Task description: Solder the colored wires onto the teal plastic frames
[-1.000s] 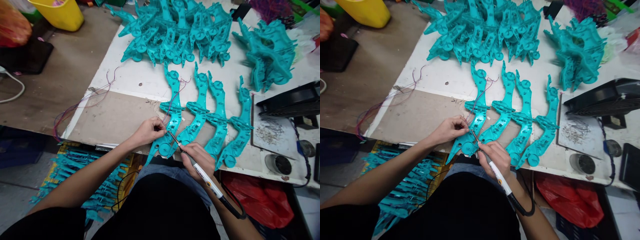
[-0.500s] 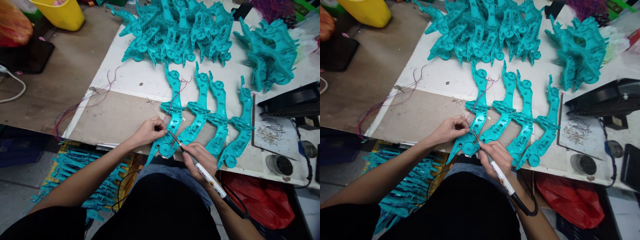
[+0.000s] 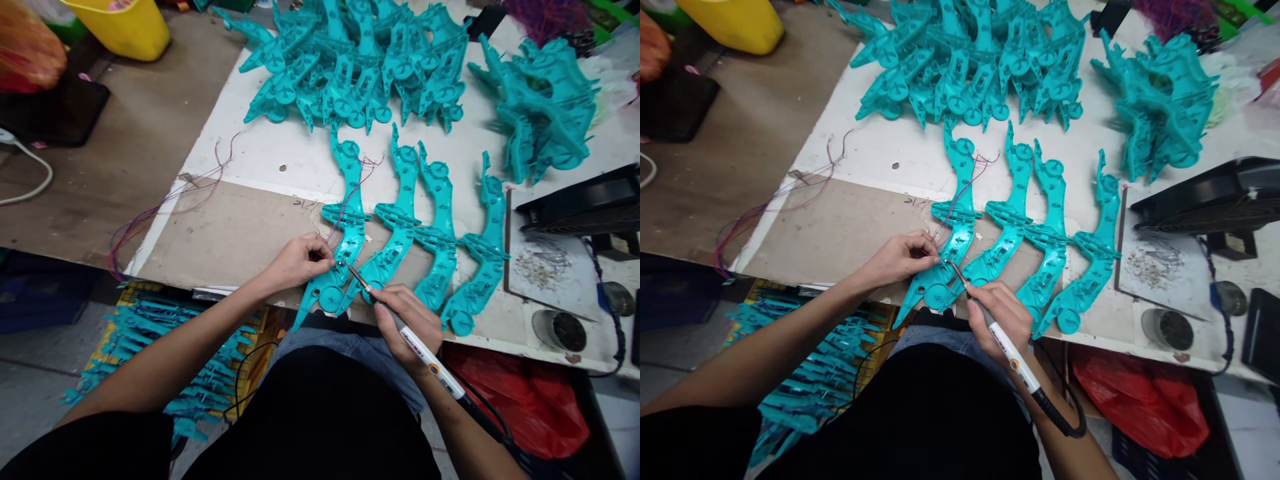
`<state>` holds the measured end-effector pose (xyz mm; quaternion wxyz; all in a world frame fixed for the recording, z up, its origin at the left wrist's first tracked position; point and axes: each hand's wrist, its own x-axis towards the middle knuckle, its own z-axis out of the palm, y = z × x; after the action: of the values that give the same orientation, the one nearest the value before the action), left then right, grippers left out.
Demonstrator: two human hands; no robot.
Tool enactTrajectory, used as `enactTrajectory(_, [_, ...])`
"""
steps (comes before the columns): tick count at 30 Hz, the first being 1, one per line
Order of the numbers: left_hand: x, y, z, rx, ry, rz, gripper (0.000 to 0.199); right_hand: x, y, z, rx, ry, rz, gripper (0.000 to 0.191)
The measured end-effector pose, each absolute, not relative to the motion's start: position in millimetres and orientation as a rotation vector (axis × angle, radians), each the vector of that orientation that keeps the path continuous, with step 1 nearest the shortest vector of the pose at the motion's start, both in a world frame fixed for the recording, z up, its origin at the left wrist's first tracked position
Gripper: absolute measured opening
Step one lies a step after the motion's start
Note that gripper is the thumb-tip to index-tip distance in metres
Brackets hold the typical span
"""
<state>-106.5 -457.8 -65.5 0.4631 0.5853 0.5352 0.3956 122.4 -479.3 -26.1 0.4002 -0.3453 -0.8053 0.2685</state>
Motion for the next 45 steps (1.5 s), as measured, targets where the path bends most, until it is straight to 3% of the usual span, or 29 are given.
enactTrajectory(45, [-103.6,-458.4,-65.2,1.418,1.337,0.951,0.006,130.1,-475.9,-20.8,-0.994,-1.95,0.599,0.025])
